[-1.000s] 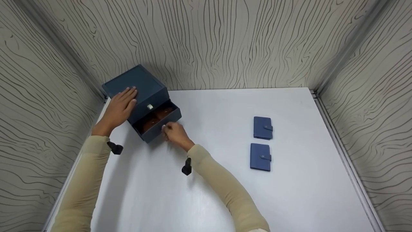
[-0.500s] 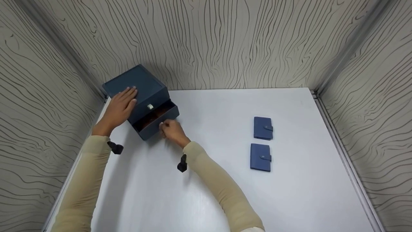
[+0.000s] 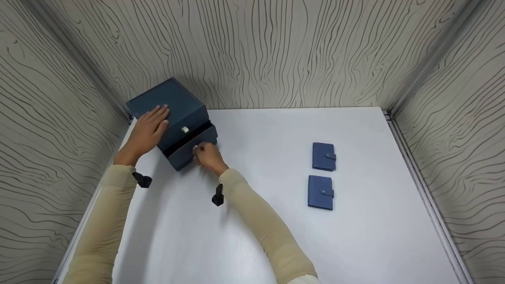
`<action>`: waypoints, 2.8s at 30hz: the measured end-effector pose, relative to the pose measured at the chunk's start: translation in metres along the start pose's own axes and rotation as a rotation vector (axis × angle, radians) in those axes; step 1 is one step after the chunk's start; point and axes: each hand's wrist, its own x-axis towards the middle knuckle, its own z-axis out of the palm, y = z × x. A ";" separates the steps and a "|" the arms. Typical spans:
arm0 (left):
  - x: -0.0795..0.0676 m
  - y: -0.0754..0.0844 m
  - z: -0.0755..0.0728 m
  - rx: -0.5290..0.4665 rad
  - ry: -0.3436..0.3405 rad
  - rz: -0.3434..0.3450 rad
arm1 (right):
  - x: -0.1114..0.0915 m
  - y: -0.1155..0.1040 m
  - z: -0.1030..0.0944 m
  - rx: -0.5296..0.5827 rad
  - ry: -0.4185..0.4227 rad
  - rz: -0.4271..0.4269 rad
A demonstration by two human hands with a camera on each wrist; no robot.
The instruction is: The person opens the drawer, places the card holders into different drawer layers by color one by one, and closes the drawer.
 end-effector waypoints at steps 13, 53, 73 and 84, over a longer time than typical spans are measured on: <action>0.001 0.002 0.000 0.013 0.019 0.015 | 0.010 -0.008 0.002 0.035 -0.032 0.078; 0.000 0.002 0.000 0.005 -0.007 -0.019 | 0.022 -0.025 0.007 -0.050 -0.012 0.131; 0.000 0.000 -0.001 0.014 0.009 -0.013 | 0.023 -0.018 0.004 -0.004 0.001 0.127; 0.000 -0.001 -0.002 0.023 -0.022 -0.034 | 0.020 0.004 -0.004 -0.019 0.051 0.160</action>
